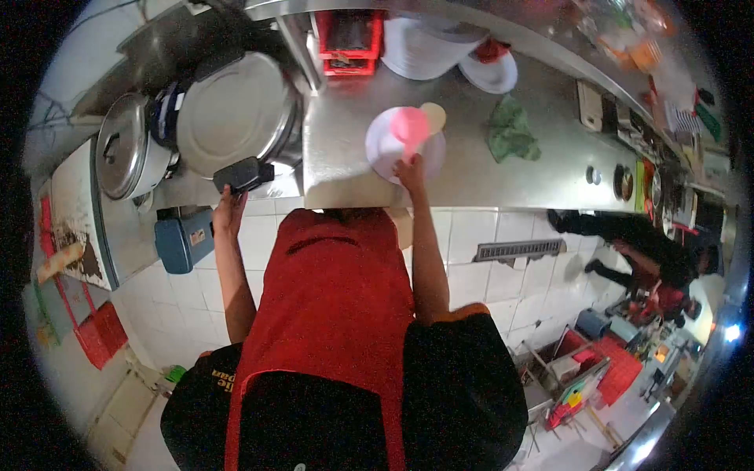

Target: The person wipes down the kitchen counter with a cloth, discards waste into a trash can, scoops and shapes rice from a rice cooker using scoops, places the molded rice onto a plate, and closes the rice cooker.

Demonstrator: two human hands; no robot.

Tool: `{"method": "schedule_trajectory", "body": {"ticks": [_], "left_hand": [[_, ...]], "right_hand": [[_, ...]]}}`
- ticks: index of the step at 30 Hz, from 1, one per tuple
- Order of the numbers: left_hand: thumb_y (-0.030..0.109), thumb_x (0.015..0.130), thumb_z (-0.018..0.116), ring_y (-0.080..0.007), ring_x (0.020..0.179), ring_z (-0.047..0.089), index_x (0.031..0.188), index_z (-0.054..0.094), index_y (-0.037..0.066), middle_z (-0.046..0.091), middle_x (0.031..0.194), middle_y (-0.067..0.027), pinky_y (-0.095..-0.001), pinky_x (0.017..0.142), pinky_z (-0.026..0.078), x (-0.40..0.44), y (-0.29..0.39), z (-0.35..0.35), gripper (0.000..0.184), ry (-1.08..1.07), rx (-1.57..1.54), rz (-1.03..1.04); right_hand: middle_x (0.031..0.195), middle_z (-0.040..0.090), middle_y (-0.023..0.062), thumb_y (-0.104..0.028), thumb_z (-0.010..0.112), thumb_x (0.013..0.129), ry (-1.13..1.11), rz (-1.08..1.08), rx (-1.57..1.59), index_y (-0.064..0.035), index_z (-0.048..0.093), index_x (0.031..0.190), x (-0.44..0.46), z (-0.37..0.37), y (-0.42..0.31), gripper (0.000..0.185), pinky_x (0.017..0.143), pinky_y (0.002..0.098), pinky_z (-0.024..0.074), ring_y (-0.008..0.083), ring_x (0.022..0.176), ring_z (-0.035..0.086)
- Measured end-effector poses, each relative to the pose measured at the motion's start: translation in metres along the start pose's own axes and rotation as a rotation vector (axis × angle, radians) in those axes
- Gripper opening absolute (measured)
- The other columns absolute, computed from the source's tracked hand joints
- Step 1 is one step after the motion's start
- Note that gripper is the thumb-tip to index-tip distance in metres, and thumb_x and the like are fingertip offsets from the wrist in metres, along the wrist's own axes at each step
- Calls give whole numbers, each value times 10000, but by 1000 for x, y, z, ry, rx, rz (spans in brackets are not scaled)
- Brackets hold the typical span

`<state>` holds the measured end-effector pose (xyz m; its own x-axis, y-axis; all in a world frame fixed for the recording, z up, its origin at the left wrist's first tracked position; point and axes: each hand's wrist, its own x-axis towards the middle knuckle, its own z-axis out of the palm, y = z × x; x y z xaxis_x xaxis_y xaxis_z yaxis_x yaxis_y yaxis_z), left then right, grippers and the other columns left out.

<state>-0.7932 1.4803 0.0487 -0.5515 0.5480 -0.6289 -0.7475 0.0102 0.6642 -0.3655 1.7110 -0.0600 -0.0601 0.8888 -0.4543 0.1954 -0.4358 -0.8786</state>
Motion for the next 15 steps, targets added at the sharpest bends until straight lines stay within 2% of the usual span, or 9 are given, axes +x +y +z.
{"method": "schedule_trajectory", "body": {"ticks": [2,4,5,6,9,11,12,13,15], "left_hand": [[289,919,632,-211,1031,576,1177,522,-51,582,1136,-104,-368,1000,473,20,-10,-24,441,37,43,5],[333,904,648,-195,965,590,1093,551,-107,606,1048,-128,-326,940,496,21,-15,-25,489,172,190,-5],[334,899,654,-183,918,598,1006,569,-128,614,992,-126,-323,909,512,27,-22,-27,481,85,-9,61],[294,900,663,-193,875,607,977,583,-120,618,965,-126,-319,889,518,22,-14,-24,429,198,68,24],[237,906,661,-207,860,614,940,595,-87,617,946,-129,-321,867,526,-40,46,30,333,197,47,65],[179,918,633,-215,861,622,924,597,-39,618,905,-115,-323,889,516,-70,84,59,221,-36,13,257],[129,924,599,-211,862,626,887,591,-10,614,851,-92,-330,925,504,-76,112,74,144,-132,-13,238],[105,926,566,-225,872,630,877,589,-8,617,831,-89,-356,980,472,-99,139,106,125,-87,27,261],[113,939,502,-246,924,632,920,602,-17,645,887,-115,-394,1020,434,-94,183,121,166,-432,173,455]], "right_hand": [[849,590,55,-134,630,856,-63,-29,-35,-16,496,1036,-26,-14,-31,253,543,285,504,162,732,633],[849,596,43,-161,641,873,42,-108,215,-33,486,1123,-31,-20,-12,321,530,262,489,144,700,622],[863,594,33,-161,640,881,-19,-181,157,-47,488,1149,-32,-26,-16,328,545,267,486,136,712,617],[876,592,24,-162,638,890,-67,-248,102,-60,490,1175,-38,-33,-19,337,560,271,483,128,725,613],[914,579,20,-173,624,903,-105,-152,20,-61,492,1183,-72,-37,-47,328,575,269,468,104,710,585],[884,563,11,-201,615,912,-103,-210,146,-60,501,1182,-83,-28,-56,325,568,263,455,86,673,540],[884,563,11,-201,615,912,-95,-219,157,-60,501,1182,-83,-21,-56,325,568,263,455,86,673,540],[847,555,2,-211,609,919,-38,-205,218,-57,506,1172,-88,-14,-52,314,567,260,450,83,662,521],[806,536,-18,-222,591,939,-2,-222,192,-68,516,1151,-112,-3,-62,272,559,255,441,72,663,493]]}}
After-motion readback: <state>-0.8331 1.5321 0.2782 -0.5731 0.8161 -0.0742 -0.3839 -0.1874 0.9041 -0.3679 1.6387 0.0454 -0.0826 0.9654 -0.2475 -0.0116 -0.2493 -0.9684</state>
